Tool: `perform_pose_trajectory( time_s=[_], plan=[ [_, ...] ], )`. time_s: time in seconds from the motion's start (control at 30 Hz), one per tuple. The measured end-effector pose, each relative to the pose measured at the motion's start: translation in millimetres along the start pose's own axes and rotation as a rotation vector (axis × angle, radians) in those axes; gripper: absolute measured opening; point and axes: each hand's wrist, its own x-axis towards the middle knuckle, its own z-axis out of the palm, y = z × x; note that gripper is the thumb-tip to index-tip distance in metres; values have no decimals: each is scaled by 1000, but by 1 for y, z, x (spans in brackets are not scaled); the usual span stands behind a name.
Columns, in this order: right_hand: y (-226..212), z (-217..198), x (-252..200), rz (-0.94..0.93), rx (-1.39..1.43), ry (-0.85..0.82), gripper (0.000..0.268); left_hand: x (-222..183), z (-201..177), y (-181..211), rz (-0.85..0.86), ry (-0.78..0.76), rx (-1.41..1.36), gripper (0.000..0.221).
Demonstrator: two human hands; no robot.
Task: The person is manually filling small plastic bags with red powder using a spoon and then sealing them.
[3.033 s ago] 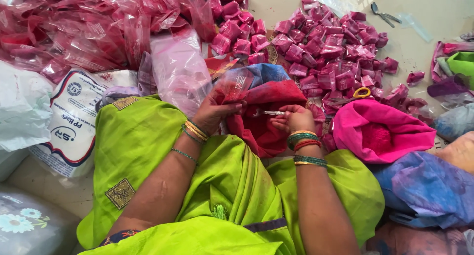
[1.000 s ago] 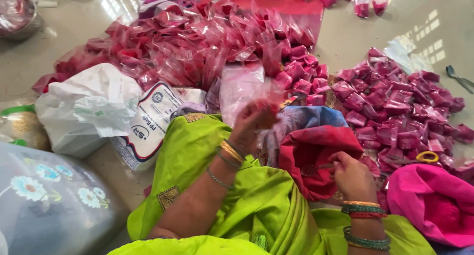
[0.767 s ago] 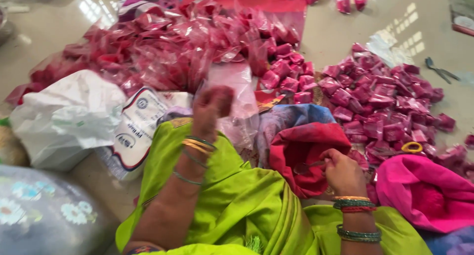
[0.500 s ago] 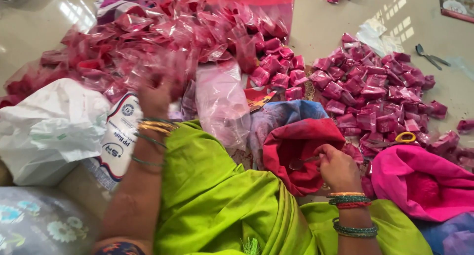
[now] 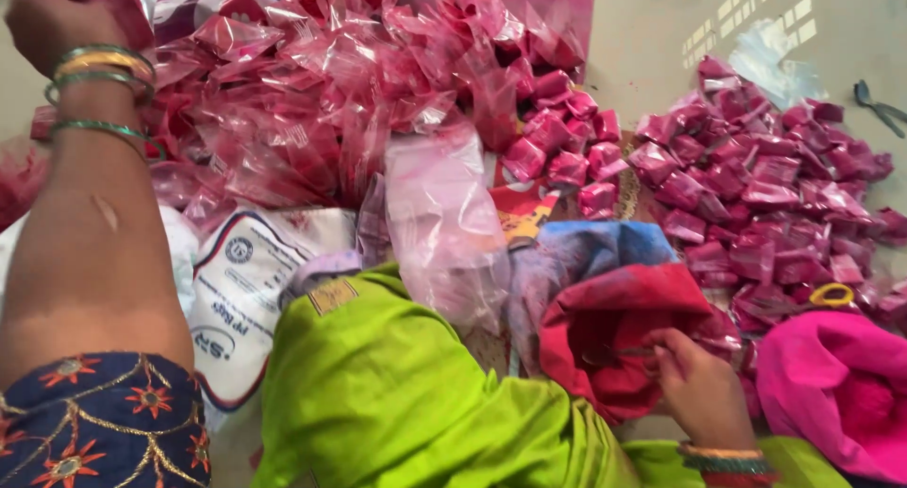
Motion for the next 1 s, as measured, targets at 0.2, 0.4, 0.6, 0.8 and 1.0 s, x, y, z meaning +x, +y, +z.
perform_pose_trajectory(
  time_s=[0.2, 0.4, 0.6, 0.8, 1.0],
  plan=[
    [-19, 2, 5, 69, 113, 12, 23, -8, 45, -27, 5, -13, -268, 18],
    [-32, -1, 5, 18, 100, 46, 22, -41, 60, 7, 10, -169, -297, 18],
    [-27, -5, -2, -117, 34, 120, 20, -120, -60, 159, -379, -542, -693, 42],
    [-3, -8, -7, -222, -57, 247, 20, -364, -182, 297, -1177, -1213, -1743, 7],
    [3, -11, -1, -171, 20, 275, 15, -499, -79, 262, -1459, -1192, -1427, 17]
  ],
)
